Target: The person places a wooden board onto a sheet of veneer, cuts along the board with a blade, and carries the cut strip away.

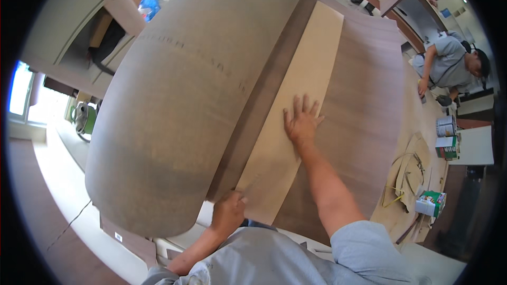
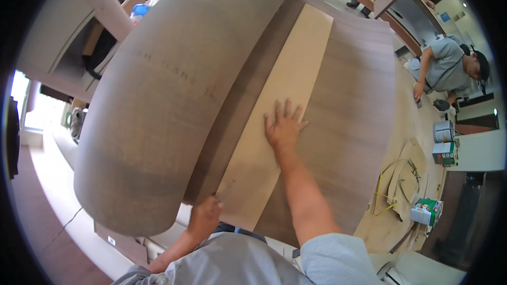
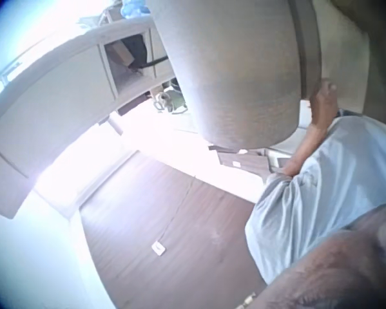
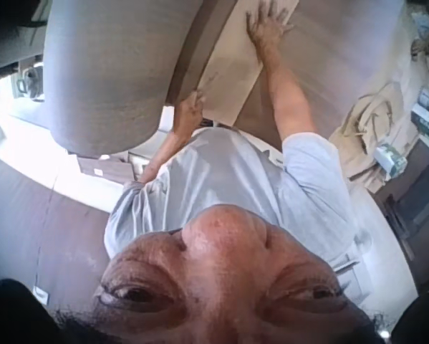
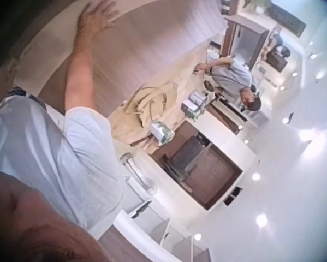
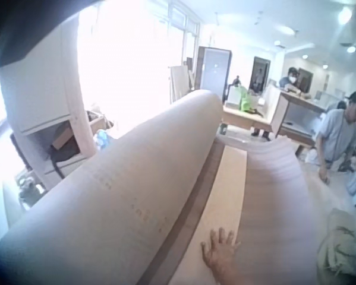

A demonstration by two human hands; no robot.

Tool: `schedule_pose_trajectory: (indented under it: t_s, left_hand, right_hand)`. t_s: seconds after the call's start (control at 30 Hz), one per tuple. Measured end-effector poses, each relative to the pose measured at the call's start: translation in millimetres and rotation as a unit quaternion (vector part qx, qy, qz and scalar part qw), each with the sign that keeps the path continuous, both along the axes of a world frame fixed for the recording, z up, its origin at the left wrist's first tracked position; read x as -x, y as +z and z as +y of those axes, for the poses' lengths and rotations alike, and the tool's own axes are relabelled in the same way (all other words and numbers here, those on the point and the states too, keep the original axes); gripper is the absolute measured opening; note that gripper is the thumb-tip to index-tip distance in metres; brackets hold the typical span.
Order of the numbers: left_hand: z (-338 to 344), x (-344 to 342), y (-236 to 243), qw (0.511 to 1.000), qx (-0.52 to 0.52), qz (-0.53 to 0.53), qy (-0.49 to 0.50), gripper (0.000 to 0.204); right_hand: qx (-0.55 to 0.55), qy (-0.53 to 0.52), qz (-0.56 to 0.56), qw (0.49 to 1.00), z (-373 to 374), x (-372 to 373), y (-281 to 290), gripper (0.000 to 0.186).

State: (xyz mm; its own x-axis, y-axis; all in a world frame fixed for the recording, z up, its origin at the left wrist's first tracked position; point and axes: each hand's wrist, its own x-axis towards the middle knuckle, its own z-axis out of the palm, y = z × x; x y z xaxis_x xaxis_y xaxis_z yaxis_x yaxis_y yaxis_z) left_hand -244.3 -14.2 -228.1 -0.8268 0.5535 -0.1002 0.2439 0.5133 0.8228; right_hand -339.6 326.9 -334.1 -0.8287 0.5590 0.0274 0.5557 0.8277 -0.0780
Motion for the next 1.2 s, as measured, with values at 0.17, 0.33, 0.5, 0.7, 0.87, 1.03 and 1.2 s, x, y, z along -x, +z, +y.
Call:
schedule_pose_trajectory:
  t_s: [0.17,0.33,0.5,0.7,0.87,1.03,1.2]
  left_hand:
    - [4,17,33,0.973,-0.063,-0.134,0.180,0.015]
    - [15,35,40,0.953,-0.110,-0.042,0.280,0.020]
    - [31,74,-4,0.980,0.002,-0.002,0.199,0.015]
    - [47,95,-91,0.983,0.136,-0.117,0.030,0.022]
    - [65,101,-103,0.989,0.125,-0.079,0.003,0.021]
    - [80,112,-97,0.992,0.090,-0.079,0.028,0.024]
    - [80,114,-95,0.988,0.089,-0.118,0.042,0.026]
  right_hand:
    - [0.011,0.007,0.011,1.000,4,1,-6,0.070]
    - [0.003,0.017,0.008,1.000,9,6,-8,0.071]
    - [0.037,0.008,-0.011,0.999,12,10,-5,0.073]
    - [0.043,-0.005,0.007,0.999,14,17,-5,0.072]
    - [0.046,-0.012,0.007,0.999,15,18,-8,0.074]
    - [0.048,-0.083,0.042,0.994,12,27,-3,0.085]
    - [0.128,-0.267,-0.043,0.954,-18,58,7,0.126]
